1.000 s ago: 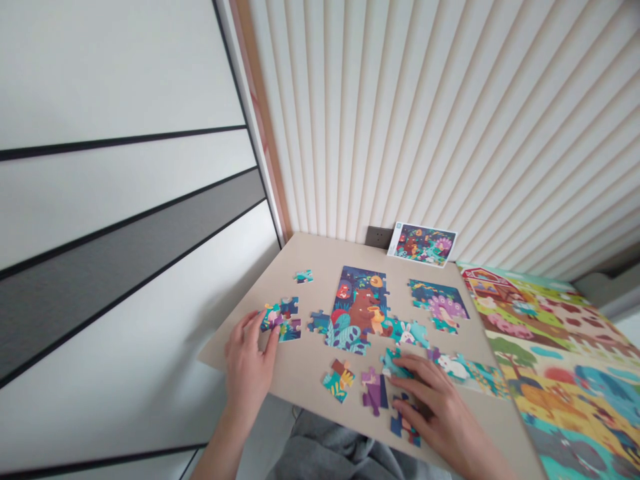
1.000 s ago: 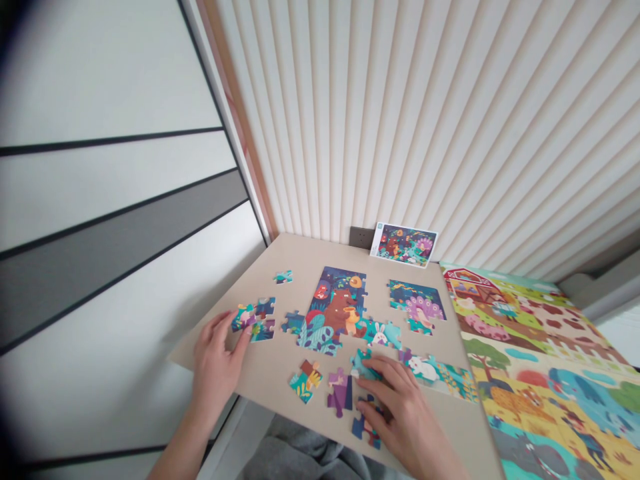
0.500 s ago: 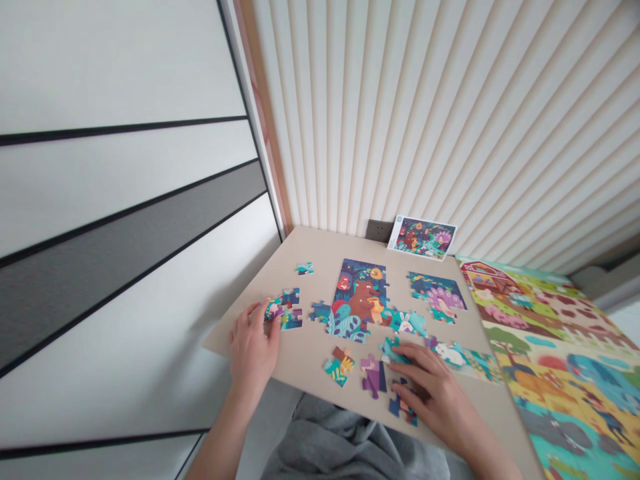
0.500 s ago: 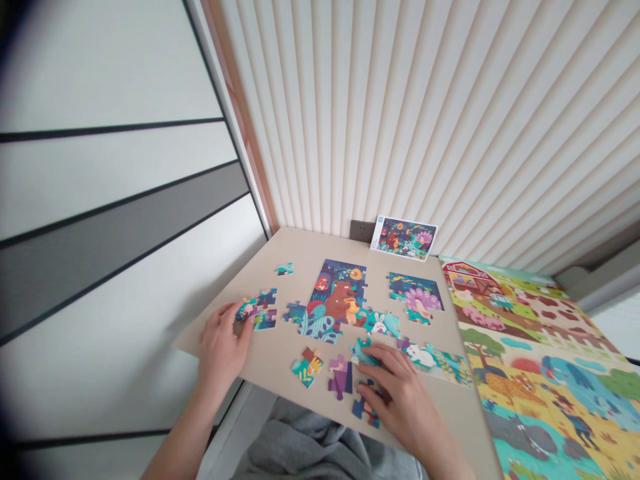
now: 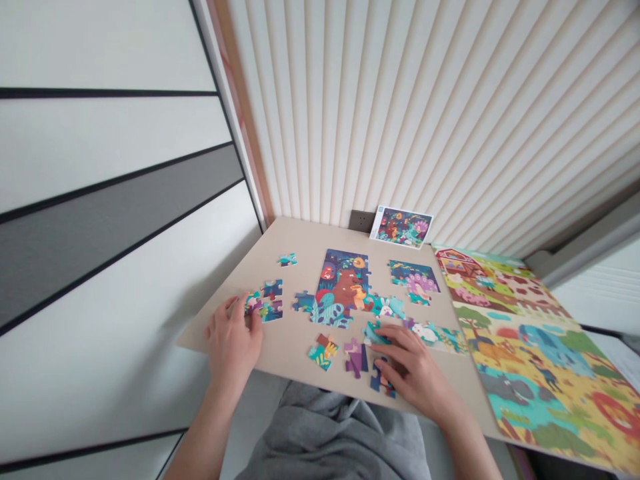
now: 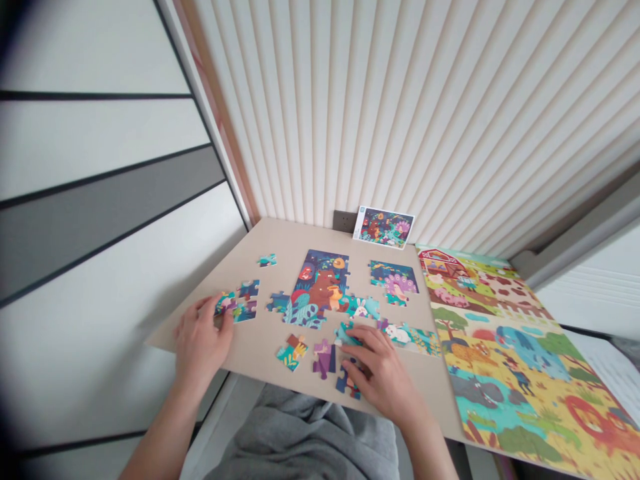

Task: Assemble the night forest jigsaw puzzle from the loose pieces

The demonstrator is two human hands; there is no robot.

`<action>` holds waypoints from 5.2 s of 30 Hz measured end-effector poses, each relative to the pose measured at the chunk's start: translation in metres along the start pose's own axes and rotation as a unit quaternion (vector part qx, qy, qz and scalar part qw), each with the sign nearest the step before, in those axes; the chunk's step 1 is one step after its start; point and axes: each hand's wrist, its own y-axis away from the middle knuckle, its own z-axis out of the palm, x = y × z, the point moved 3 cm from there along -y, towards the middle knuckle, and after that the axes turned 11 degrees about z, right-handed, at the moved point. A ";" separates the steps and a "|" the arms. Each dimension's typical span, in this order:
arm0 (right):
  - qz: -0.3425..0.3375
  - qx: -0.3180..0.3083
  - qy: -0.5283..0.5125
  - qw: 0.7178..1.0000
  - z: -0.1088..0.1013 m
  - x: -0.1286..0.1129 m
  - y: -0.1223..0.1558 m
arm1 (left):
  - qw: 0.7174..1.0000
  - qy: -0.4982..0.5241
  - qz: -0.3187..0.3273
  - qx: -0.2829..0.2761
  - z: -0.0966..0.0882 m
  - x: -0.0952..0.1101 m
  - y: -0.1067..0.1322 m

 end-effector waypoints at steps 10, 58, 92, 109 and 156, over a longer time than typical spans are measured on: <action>-0.028 -0.043 -0.011 0.999 -0.007 -0.023 -0.002 | 1.000 -0.009 0.001 -0.020 0.000 0.001 -0.001; 0.055 0.139 -0.106 0.983 0.010 -0.026 -0.012 | 0.999 -0.002 0.013 -0.034 0.001 0.000 -0.001; 0.132 0.090 0.018 0.987 -0.085 0.165 -0.030 | 0.995 -0.061 0.034 -0.073 0.001 -0.002 -0.004; 0.088 0.089 0.056 0.991 -0.077 0.164 -0.032 | 0.993 -0.082 0.047 -0.068 0.002 -0.001 -0.003; 0.108 0.086 0.139 0.981 -0.077 0.080 0.022 | 0.995 -0.051 0.038 -0.083 0.004 -0.004 -0.003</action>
